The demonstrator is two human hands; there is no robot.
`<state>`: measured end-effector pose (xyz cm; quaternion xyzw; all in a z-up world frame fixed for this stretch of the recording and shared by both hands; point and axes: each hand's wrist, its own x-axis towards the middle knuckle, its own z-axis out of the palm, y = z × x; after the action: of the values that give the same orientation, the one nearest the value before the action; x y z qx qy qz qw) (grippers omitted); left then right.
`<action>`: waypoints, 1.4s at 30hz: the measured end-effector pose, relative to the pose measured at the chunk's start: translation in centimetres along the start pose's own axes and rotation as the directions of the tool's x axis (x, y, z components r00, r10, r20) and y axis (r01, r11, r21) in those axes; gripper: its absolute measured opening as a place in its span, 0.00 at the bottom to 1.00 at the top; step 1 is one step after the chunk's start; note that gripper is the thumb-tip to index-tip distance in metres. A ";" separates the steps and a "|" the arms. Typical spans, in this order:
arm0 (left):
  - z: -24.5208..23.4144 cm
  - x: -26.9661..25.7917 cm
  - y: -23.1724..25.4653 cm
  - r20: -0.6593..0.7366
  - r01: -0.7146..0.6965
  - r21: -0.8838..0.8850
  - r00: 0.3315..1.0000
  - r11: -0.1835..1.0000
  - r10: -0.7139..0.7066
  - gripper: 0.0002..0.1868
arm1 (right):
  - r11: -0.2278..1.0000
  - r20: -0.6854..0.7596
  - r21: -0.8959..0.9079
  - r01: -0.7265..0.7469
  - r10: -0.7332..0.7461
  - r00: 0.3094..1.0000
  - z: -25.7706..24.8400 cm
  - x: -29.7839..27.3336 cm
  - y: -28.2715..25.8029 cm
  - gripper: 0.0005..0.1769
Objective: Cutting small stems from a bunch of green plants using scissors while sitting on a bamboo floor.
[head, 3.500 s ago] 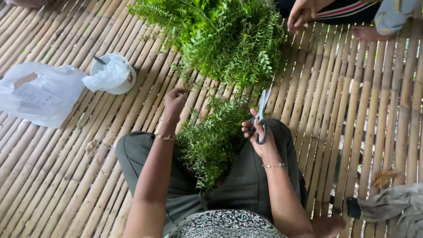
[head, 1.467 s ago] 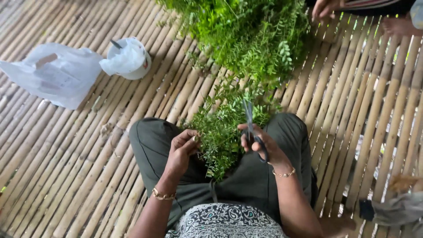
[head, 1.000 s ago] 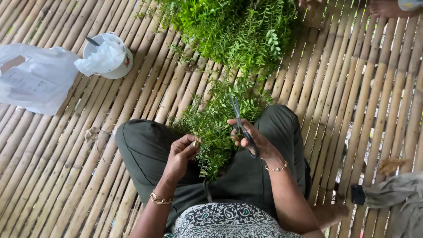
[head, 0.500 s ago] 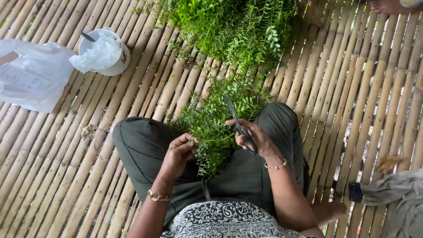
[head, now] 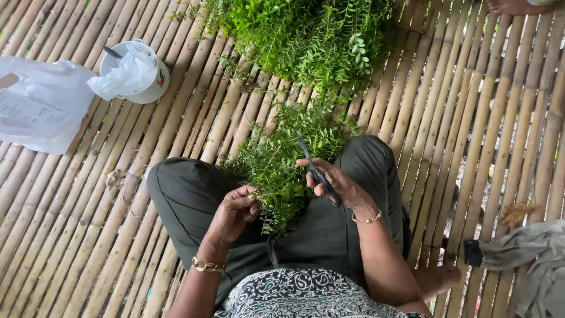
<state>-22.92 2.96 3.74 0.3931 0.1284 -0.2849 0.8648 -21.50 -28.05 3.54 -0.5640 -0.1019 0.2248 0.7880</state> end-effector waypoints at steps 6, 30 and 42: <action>1.0 -0.5 0.7 0.009 0.037 0.114 0.999 0.993 -0.039 0.04 | 0.998 0.038 0.067 0.010 -0.013 0.999 -1.4 0.8 2.0 0.45; 6.2 2.8 1.3 -0.054 -0.101 0.068 0.993 0.993 0.105 0.06 | 0.985 0.108 -0.138 -0.107 0.123 0.987 2.2 0.7 -1.2 0.44; 7.5 1.8 2.3 -0.007 -0.056 0.226 0.998 0.973 0.060 0.17 | 0.998 -0.027 -0.056 -0.033 0.032 0.999 -0.5 1.0 1.2 0.34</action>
<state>-20.09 -2.20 9.23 0.4941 0.0898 -0.2695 0.8217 -20.68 -27.70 2.10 -0.5903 -0.0888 0.2273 0.7694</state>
